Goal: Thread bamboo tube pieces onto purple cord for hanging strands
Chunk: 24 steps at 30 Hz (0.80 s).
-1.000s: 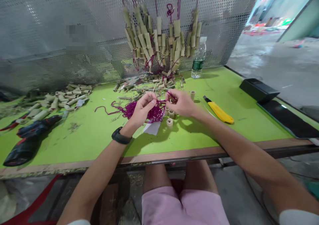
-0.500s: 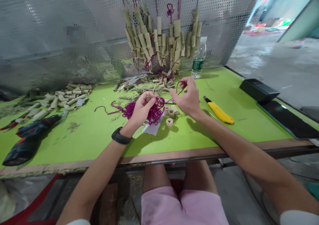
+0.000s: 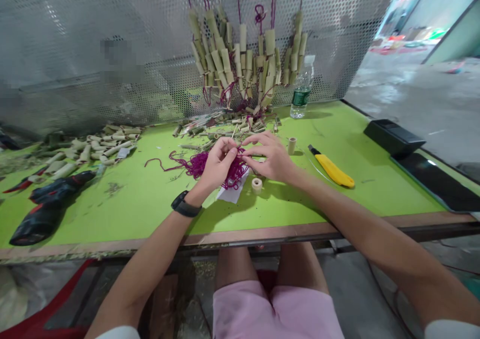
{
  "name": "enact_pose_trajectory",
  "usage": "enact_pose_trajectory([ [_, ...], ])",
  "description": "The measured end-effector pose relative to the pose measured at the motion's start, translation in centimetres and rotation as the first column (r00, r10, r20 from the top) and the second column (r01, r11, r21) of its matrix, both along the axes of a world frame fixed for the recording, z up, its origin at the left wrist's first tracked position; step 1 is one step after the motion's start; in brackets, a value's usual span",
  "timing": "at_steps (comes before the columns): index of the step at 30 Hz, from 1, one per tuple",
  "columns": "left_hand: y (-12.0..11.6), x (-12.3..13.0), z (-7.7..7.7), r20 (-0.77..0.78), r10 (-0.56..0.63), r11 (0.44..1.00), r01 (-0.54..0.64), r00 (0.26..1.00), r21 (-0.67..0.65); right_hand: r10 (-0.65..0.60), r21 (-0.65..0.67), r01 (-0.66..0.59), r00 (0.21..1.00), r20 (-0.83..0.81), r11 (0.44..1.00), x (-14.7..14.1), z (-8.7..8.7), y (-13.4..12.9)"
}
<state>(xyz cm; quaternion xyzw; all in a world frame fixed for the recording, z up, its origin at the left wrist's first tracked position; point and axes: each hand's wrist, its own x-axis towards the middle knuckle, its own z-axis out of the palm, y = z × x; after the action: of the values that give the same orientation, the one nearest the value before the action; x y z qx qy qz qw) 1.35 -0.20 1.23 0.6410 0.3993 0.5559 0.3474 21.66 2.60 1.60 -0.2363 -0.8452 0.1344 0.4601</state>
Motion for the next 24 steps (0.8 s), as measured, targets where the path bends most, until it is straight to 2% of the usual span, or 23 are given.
enact_pose_trajectory([
  [2,0.0,0.0,0.0,-0.004,-0.011,1.0,0.011,1.0,-0.008,0.025,-0.074,-0.03,0.997,-0.074,0.997,0.0,0.5,-0.3],
  [4,0.1,-0.1,-0.1,-0.003,-0.035,0.999,0.035,0.999,-0.032,0.073,-0.216,-0.11,0.982,-0.171,0.97,0.2,1.0,-0.4],
  [7,0.4,-0.2,-0.4,-0.006,-0.017,0.998,0.017,1.0,-0.064,0.141,-0.425,-0.309,0.913,-0.383,0.851,0.8,1.9,-0.2],
  [9,0.8,-0.5,-0.8,-0.011,0.054,0.996,-0.055,0.998,-0.075,0.107,-0.482,-0.407,0.838,-0.535,0.776,1.4,2.3,0.3],
  [12,1.5,-1.0,-1.3,-0.02,0.196,0.978,-0.197,0.98,-0.072,-0.06,-0.556,-0.406,0.767,-0.639,0.725,2.4,2.6,1.2],
  [14,1.9,-1.3,-1.6,-0.032,0.268,0.961,-0.269,0.963,-0.059,-0.138,-0.588,-0.369,0.754,-0.642,0.719,2.8,2.7,1.5],
  [16,1.9,-1.4,-1.6,-0.03,0.281,0.958,-0.283,0.959,-0.056,-0.111,-0.581,-0.383,0.761,-0.639,0.718,3.0,2.8,1.5],
  [17,1.9,-1.4,-1.5,-0.025,0.268,0.961,-0.269,0.963,-0.059,-0.059,-0.57,-0.413,0.773,-0.632,0.71,3.0,2.9,1.4],
  [21,1.1,-0.9,-0.8,0.008,0.176,0.979,-0.174,0.984,-0.102,0.257,-0.581,-0.532,0.833,-0.49,0.616,2.5,2.9,0.5],
  [22,0.8,-0.7,-0.6,0.02,0.151,0.982,-0.148,0.988,-0.116,0.308,-0.584,-0.527,0.845,-0.436,0.617,2.2,2.7,0.3],
  [24,0.5,-0.4,-0.3,0.051,0.099,0.987,-0.091,0.994,-0.136,0.336,-0.566,-0.48,0.876,-0.345,0.67,1.6,2.2,0.0],
])
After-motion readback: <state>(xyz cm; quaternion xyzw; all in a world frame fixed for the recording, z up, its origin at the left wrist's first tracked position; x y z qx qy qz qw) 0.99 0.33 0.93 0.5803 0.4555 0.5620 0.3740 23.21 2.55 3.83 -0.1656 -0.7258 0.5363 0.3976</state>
